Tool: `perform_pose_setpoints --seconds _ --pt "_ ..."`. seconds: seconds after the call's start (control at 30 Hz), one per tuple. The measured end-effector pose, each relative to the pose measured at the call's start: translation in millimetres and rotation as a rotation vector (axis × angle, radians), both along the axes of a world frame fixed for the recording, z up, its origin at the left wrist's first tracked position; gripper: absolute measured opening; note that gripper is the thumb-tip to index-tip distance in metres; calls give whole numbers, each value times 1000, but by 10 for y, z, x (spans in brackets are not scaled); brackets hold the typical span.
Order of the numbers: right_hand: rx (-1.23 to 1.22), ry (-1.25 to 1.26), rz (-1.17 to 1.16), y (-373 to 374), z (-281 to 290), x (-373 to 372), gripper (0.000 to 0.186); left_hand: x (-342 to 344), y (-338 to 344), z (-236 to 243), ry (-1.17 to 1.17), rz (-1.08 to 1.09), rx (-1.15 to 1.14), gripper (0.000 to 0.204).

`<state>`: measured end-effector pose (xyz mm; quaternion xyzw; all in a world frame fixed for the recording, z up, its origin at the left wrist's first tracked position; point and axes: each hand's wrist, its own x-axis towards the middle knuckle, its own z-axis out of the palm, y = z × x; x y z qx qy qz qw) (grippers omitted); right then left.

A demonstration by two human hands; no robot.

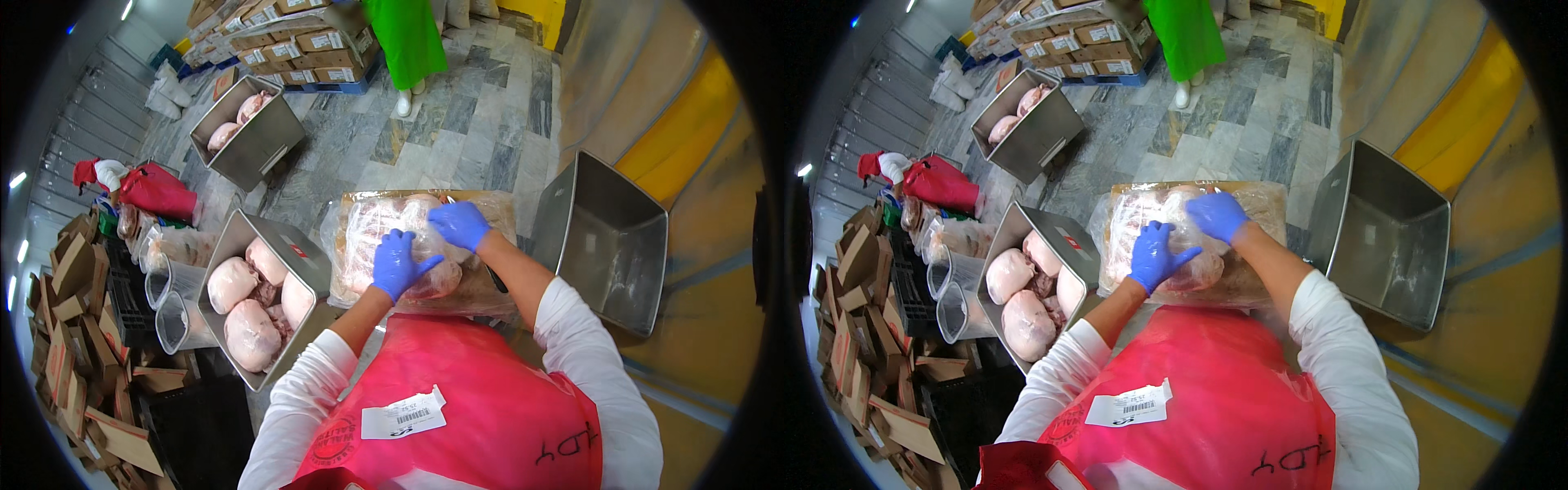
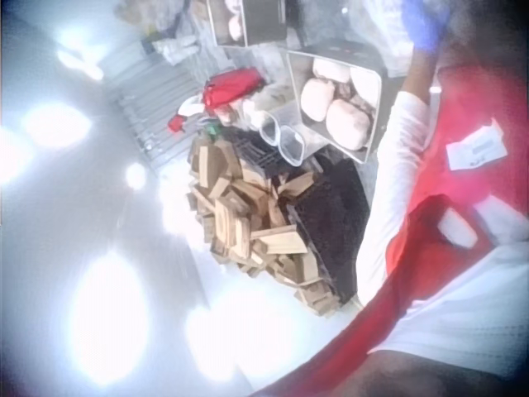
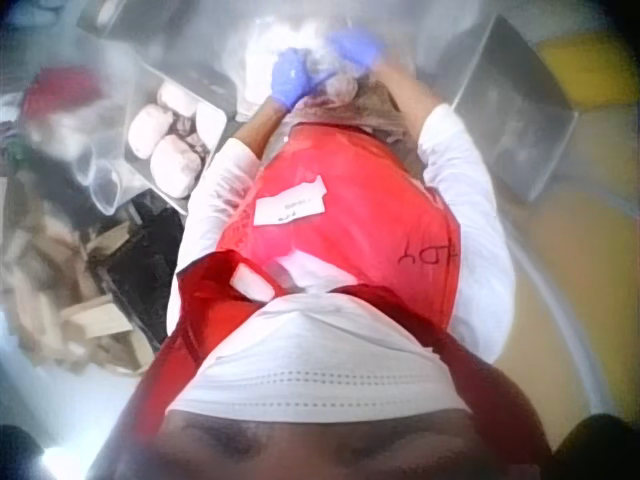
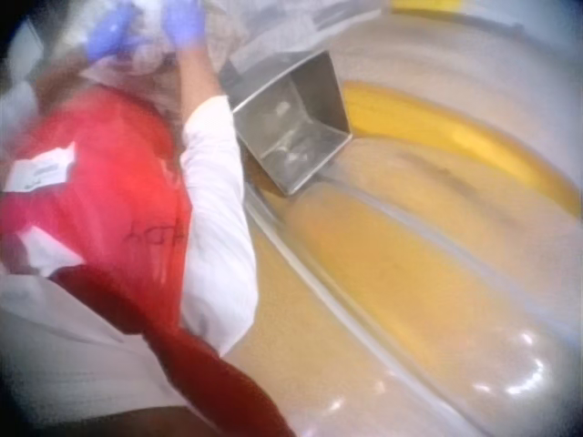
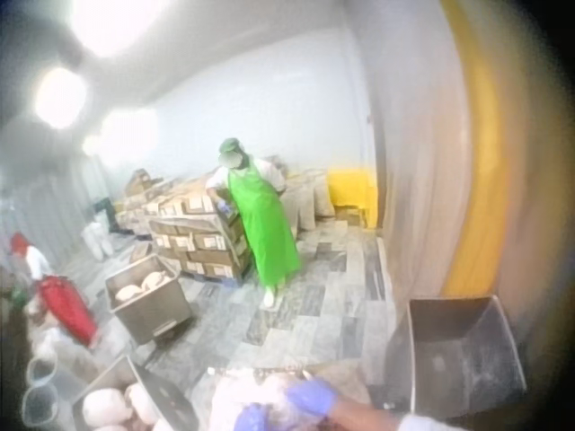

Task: The person unwraps a large piece of pork from plastic packaging and uses a knife to trim fat and cut the meat into smaller pieces on a cutting board. The trimmed pieces are placed into a metal bin nearby.

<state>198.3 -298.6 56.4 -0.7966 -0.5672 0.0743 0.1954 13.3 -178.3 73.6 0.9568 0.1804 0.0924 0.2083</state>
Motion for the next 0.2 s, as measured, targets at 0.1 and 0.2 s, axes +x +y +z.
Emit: perform_pose_setpoints --seconds 0.1,0.2 --pt "-9 -128 267 435 390 -108 22 242 -87 -231 92 115 -140 56" --pt "-128 -142 342 488 731 -237 30 202 229 -533 16 249 -856 35"
